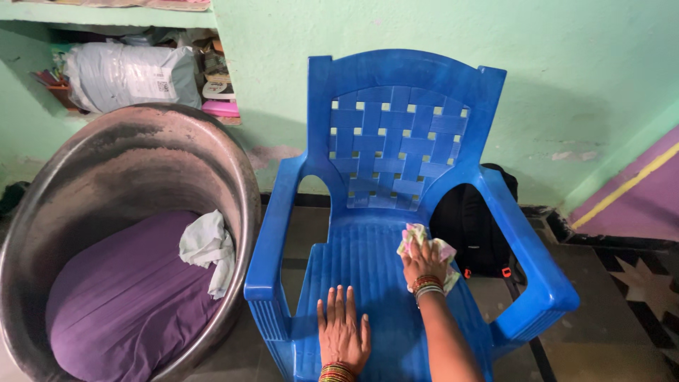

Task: The person wipes a blue plastic chair with a patterned cloth. They clean the seat, armrests, and backrest in a repetitive manner.

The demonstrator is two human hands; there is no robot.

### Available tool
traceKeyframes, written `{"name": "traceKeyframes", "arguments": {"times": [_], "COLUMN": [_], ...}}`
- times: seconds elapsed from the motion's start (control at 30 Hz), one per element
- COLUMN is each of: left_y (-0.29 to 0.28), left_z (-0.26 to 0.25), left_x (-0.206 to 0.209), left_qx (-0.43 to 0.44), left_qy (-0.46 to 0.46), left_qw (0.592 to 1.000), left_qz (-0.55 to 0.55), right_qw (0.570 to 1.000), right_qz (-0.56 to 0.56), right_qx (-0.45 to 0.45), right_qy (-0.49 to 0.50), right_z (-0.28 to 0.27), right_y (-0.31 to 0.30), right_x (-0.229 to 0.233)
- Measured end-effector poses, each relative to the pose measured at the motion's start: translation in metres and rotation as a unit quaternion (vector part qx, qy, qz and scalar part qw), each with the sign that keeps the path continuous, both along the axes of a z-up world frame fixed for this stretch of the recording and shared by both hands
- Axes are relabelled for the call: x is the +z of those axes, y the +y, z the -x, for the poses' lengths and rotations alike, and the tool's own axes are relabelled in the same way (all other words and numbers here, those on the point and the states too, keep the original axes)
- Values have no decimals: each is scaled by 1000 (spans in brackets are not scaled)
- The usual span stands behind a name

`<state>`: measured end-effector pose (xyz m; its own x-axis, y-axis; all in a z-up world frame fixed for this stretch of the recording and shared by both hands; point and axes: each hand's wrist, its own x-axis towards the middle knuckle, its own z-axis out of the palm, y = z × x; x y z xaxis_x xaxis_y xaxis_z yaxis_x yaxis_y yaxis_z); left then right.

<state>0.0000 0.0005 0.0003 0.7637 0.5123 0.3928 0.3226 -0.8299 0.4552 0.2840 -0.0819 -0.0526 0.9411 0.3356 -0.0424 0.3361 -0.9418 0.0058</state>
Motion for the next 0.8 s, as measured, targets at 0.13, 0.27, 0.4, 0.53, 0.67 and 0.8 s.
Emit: {"name": "traceKeyframes", "arguments": {"times": [0.13,0.27,0.4,0.53,0.67,0.8], "left_y": [0,0,0,-1,0,0], "left_z": [-2,-1,-2,-3,-4,-5], "left_x": [0,-1,-3,-6,-7,-5], "left_qx": [5,8,14,16,17,16], "left_qy": [-1,0,2,5,32,40], "left_qw": [1000,1000,1000,1000,999,999], "left_qz": [-3,1,-2,1,3,17], "right_qw": [998,999,1000,999,999,976], "right_qz": [42,41,8,22,-8,217], "right_qx": [-44,-33,7,15,-40,-11], "right_qy": [-8,12,-13,-33,-15,17], "right_z": [29,75,76,38,6,30], "right_y": [-16,-7,-7,-22,-43,-56], "right_x": [12,5,-6,-9,4,17]}}
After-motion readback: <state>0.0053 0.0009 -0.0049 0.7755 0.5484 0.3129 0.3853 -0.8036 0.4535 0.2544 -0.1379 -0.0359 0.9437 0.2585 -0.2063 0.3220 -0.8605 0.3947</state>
